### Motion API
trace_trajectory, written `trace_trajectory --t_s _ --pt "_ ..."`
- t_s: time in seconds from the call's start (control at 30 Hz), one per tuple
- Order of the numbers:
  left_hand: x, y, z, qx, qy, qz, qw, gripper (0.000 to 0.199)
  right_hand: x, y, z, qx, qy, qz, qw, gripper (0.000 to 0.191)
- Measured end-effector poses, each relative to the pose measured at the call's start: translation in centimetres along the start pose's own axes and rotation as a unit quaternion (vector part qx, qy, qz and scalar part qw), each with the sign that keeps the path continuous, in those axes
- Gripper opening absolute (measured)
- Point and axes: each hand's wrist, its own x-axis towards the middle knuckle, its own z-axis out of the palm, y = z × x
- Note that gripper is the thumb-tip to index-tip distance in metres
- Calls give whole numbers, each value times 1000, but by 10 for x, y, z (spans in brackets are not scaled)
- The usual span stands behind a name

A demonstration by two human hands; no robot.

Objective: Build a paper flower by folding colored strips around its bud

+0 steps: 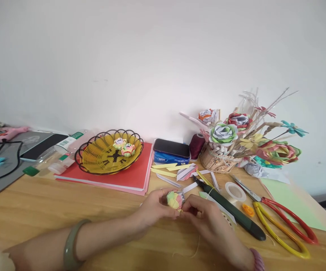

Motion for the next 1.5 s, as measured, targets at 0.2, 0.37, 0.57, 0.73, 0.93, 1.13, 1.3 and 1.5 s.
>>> trace_trajectory --t_s 0.2,0.37,0.57,0.73,0.93,1.13,1.3,1.5 --pt "-1 1 0 -12 4 -16 1000 52 -1 1 -1 20 8 -36 999 18" --pt "1 -2 -3 -2 -2 0 1000 53 -1 2 0 16 -2 -48 999 20" --pt "0 0 -3 -6 -6 -5 1000 52 0 6 2 -15 13 -47 999 16" --pt "-1 5 -1 -23 -4 -21 999 52 0 6 2 -7 19 -36 999 12" --pt "-2 5 -2 -28 -7 -13 999 50 1 6 2 13 10 -35 999 12" --pt "-4 9 -5 -148 -26 -34 988 38 -1 9 0 24 50 -75 996 12" --pt "-5 14 -6 -187 -39 10 982 52 -5 6 -11 49 152 -20 987 14" --pt "-4 12 -7 -128 -64 106 984 53 1 6 -11 168 46 110 979 32"
